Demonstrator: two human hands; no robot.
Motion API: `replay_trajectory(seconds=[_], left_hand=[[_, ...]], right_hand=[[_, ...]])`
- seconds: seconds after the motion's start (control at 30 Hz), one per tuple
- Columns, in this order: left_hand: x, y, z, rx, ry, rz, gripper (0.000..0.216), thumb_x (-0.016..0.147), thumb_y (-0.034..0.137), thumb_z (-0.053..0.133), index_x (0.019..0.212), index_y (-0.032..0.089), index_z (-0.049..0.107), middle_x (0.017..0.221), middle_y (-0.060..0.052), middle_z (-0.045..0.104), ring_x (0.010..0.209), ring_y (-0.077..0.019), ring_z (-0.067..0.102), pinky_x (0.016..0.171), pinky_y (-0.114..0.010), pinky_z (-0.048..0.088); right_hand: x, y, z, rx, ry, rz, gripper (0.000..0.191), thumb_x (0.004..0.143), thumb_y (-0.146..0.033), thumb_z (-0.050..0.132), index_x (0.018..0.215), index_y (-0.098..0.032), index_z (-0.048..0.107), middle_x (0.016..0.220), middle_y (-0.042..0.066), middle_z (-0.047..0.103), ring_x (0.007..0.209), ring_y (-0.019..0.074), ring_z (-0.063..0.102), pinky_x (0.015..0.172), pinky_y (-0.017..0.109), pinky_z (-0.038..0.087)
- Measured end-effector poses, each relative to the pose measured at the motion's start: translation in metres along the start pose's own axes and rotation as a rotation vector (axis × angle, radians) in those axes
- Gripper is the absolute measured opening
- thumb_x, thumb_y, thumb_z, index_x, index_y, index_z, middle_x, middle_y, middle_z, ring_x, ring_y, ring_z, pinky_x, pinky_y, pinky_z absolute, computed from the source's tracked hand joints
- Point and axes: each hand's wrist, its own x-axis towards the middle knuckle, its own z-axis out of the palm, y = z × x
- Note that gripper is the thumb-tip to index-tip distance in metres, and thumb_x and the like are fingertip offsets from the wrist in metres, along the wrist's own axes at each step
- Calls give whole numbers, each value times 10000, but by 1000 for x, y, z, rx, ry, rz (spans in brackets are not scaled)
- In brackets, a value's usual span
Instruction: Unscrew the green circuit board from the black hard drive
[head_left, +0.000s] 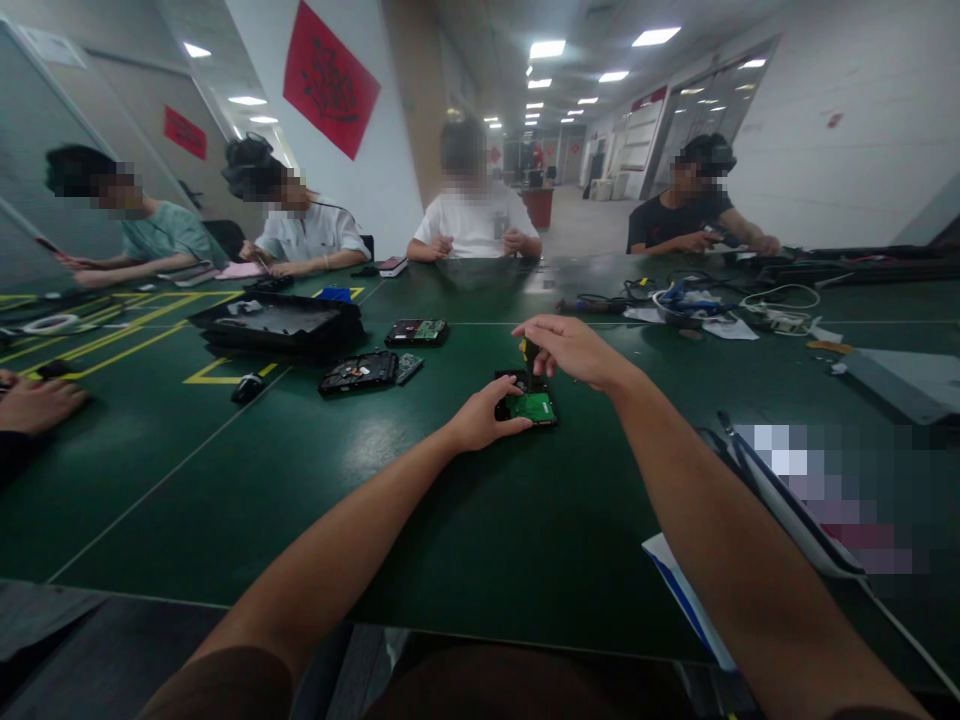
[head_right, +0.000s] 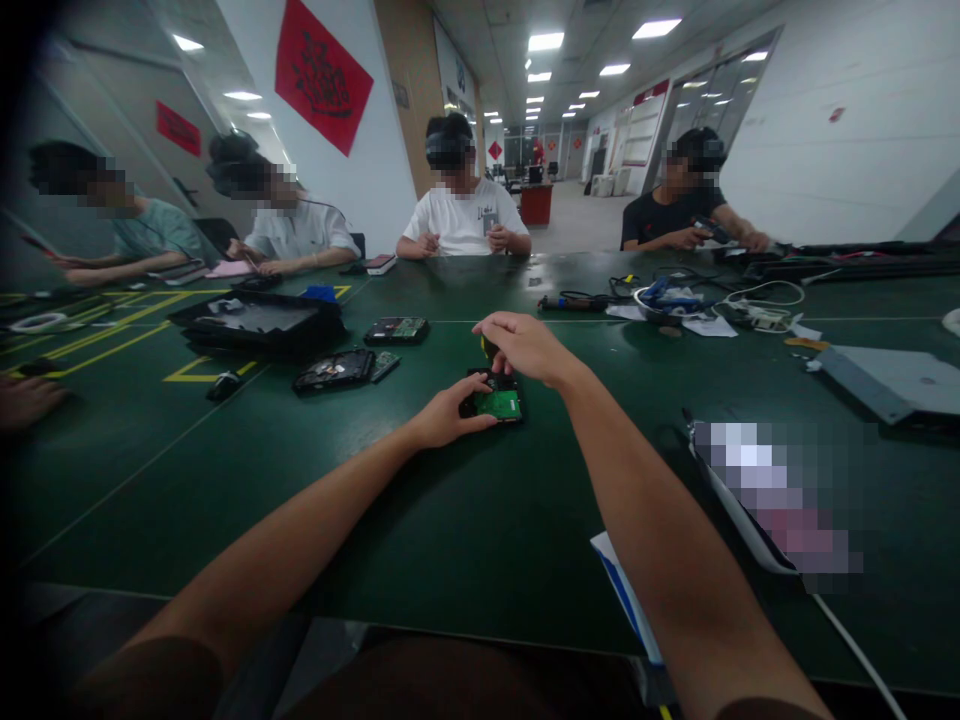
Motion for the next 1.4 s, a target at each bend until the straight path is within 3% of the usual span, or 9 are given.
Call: replay_trajectory(seconds=[0.1,0.23,0.37,0.53,0.8,0.97,1.1,1.27,1.4], left_hand=[[0,1,0,-4,4,-1,565,792,485,739,1271,239,568,1518,-108,470,1436,-293,415,1179,-471,361],[-1,3,-1,3,3,4,570,799,492,730,1278,231,565,1511,-113,473,1434,-289,418,1184,-461,356],[-1,1,-1,0,4,4,572,794,496,733,1270,225,572,1508,-116,476,1442,-291,405,1182,-460,357],[0,-1,1,1,2,1,574,791,502,735,1267,226,571,1506,-118,478,1432,-294,421,1169,-464,376],[-1,-2,0,5,7,12,563,798,504,727,1268,237,570,1518,-105,466,1447,-284,399,1189,-460,349],[-1,0,-1,-2,1,12,566,796,498,731,1270,233,571,1517,-109,468,1445,-288,402,1185,-463,354],[-1,-1,1,0,10,7,579,789,503,737,1268,225,567,1511,-115,474,1440,-289,410,1181,-461,360],[-1,-1,1,1,10,11,556,799,504,728,1261,240,568,1523,-104,463,1447,-280,402,1187,-458,351],[-1,0,-1,-2,2,6,557,794,493,735,1266,247,568,1514,-102,474,1443,-284,406,1180,-468,360]], right_hand=[[1,3,-3,-115,77,-43,224,927,-403,583,920,-200,678,772,27,665,614,121,602,498,230,438],[2,5,-5,-135,147,25,209,903,-383,625,864,-178,637,746,43,674,551,123,603,463,244,414],[1,2,-1,-3,78,31,206,960,-371,544,933,-183,624,905,78,707,516,119,624,416,248,412],[1,0,1,73,12,16,225,988,-367,492,1009,-198,639,778,42,669,608,145,666,504,249,500],[3,6,-5,-174,193,14,179,888,-358,640,881,-180,625,779,44,690,568,117,604,488,236,429],[1,2,-2,-26,89,19,236,964,-404,529,984,-190,626,939,73,712,524,99,605,426,234,406],[0,1,-1,11,39,-9,238,978,-382,500,1044,-201,640,860,53,686,608,128,642,500,246,469],[4,8,-5,-168,187,-51,220,885,-416,641,884,-196,650,786,33,673,643,131,605,566,261,461],[5,10,-5,-139,205,7,196,885,-391,636,918,-198,621,823,37,691,534,102,567,498,255,416]])
